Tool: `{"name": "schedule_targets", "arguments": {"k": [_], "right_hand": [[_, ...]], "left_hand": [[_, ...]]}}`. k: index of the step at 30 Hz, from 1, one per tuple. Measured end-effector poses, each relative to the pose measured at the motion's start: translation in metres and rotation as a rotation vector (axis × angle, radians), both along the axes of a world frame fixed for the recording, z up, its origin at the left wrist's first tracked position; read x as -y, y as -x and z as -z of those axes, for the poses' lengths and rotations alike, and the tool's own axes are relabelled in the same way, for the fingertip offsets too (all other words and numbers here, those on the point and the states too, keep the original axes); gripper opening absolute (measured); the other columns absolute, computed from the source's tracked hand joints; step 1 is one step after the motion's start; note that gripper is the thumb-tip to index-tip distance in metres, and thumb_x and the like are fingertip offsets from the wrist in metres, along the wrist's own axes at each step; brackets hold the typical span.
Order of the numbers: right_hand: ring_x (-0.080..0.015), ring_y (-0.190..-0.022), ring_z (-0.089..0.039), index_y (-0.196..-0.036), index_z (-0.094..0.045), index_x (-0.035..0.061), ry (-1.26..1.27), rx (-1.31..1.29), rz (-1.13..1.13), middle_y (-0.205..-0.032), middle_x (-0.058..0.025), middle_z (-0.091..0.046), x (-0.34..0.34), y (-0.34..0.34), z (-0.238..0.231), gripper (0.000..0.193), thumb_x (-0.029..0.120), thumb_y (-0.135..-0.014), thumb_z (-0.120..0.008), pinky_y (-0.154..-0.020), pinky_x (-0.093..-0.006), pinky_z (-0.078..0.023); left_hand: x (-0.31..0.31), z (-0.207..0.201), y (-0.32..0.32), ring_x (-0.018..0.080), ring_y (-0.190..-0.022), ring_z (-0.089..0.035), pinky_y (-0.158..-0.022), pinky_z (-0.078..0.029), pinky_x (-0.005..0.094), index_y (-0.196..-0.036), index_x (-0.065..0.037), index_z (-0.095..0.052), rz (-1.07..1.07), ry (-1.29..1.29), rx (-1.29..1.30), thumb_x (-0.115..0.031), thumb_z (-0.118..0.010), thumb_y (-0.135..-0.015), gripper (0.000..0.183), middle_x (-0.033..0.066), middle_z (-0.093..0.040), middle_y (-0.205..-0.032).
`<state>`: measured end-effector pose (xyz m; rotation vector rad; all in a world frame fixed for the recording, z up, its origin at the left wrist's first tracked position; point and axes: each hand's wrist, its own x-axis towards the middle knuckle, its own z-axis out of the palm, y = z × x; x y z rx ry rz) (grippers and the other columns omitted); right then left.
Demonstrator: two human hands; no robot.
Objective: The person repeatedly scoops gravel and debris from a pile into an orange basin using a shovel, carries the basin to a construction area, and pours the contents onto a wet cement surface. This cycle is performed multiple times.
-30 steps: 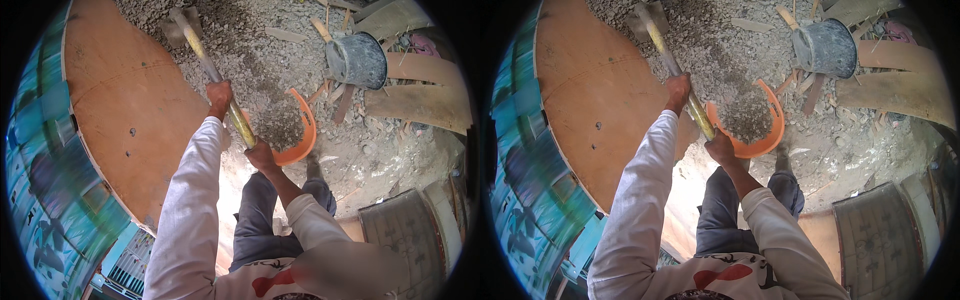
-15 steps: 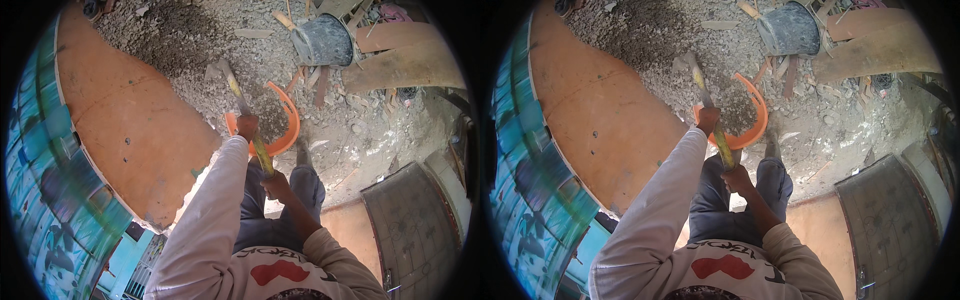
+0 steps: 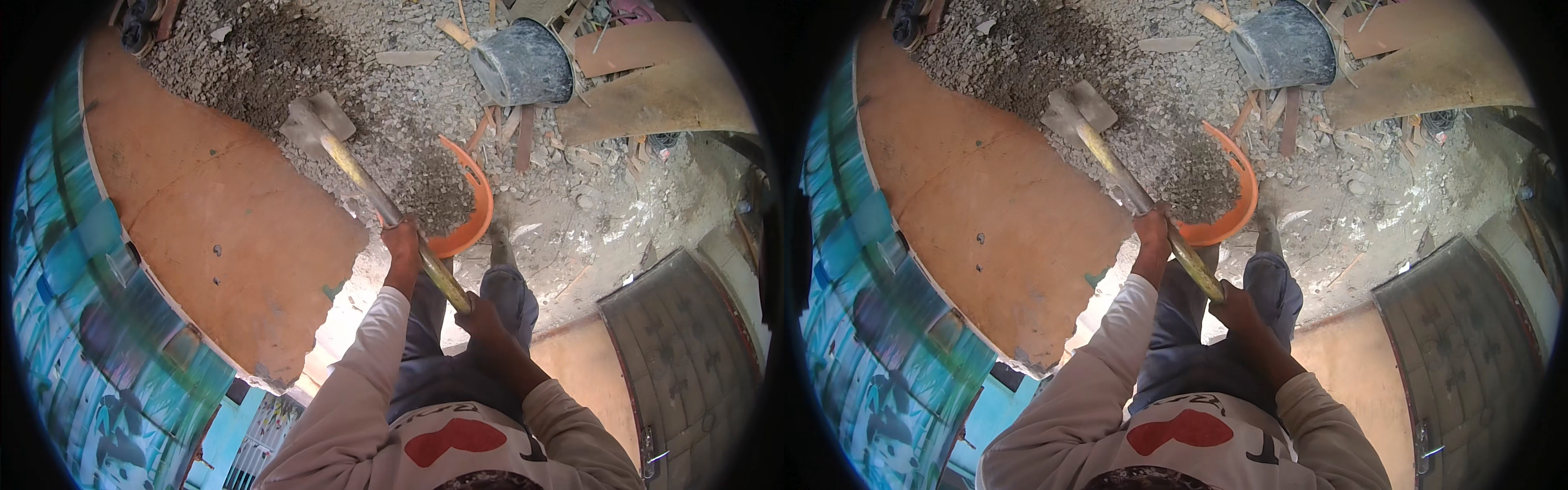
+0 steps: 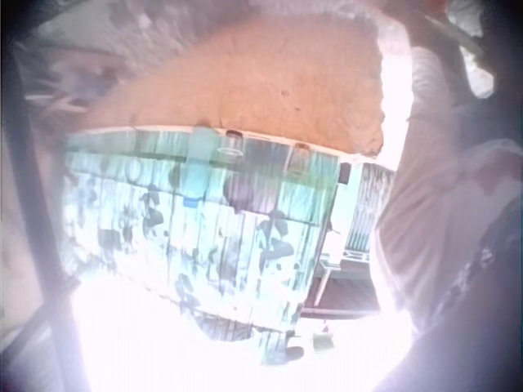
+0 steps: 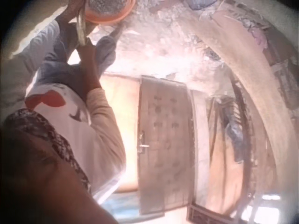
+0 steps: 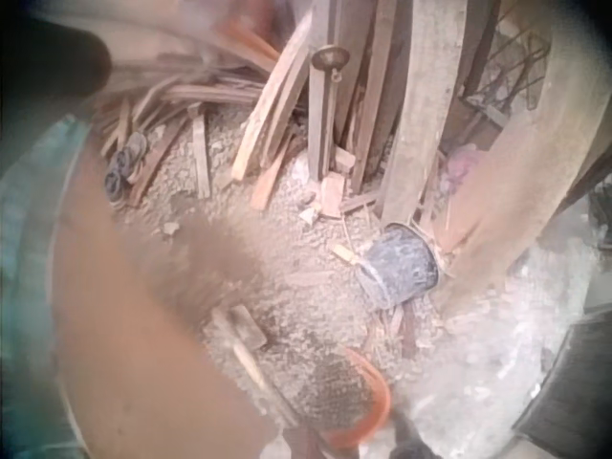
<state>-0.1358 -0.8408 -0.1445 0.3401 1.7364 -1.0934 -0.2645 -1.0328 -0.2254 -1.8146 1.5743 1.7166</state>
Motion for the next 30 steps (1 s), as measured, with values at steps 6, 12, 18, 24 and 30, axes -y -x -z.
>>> {"name": "schedule_targets", "arguments": {"k": [6, 12, 18, 24, 30], "right_hand": [[-0.0412, -0.088, -0.066, -0.112, -0.055, -0.0015, 0.019, -0.343, -0.038, -0.090, -0.0249, -0.066, 0.118, 0.135, 0.125, 0.045, 0.016, -0.073, -0.069, -0.077, -0.0482, -0.052], [-0.0308, -0.078, -0.068, -0.116, -0.055, -0.0030, 0.056, -0.219, 0.129, -0.088, -0.0205, -0.067, 0.130, 0.117, 0.177, 0.047, 0.012, -0.074, -0.070, -0.069, -0.0411, -0.052], [-0.0130, -0.048, -0.053, -0.111, -0.051, 0.0016, 0.205, 0.257, 0.450, -0.068, -0.0057, -0.055, 0.079, 0.078, 0.139, 0.038, 0.008, -0.078, -0.066, -0.043, -0.0307, -0.044], [-0.0099, -0.044, -0.048, -0.098, -0.047, 0.0040, 0.258, 0.493, 0.647, -0.063, -0.0016, -0.049, 0.069, 0.054, 0.060, 0.027, 0.007, -0.079, -0.066, -0.038, -0.0275, -0.042], [-0.0128, -0.044, -0.052, -0.091, -0.051, 0.0025, 0.252, 0.532, 0.664, -0.063, -0.0031, -0.053, 0.034, -0.002, 0.003, 0.022, 0.006, -0.078, -0.069, -0.040, -0.0294, -0.044]], "left_hand": [[0.108, 0.064, 0.157, 0.0241, -0.046, -0.056, -0.048, -0.046, 0.0382, -0.084, 0.004, -0.055, 0.178, 0.613, -0.271, -0.007, -0.071, -0.074, 0.022, 0.0095, -0.058, -0.063], [0.131, 0.186, 0.146, 0.0287, -0.062, -0.067, -0.055, -0.050, 0.0374, -0.077, 0.006, -0.064, 0.795, 0.753, 0.009, -0.010, -0.065, -0.077, 0.016, 0.0169, -0.066, -0.067], [0.049, 0.187, 0.119, 0.0329, -0.077, -0.070, -0.071, -0.054, 0.0388, -0.088, 0.007, -0.067, 0.686, 0.438, 0.226, -0.013, -0.065, -0.072, 0.026, 0.0226, -0.069, -0.083], [0.036, 0.180, 0.071, 0.0338, -0.080, -0.070, -0.074, -0.055, 0.0420, -0.090, 0.004, -0.068, 0.795, 0.398, 0.293, -0.015, -0.066, -0.073, 0.026, 0.0210, -0.070, -0.090], [0.006, 0.166, -0.019, 0.0352, -0.084, -0.070, -0.074, -0.055, 0.0450, -0.090, 0.003, -0.069, 1.300, 0.427, 0.128, -0.016, -0.065, -0.074, 0.025, 0.0217, -0.070, -0.089]]}}
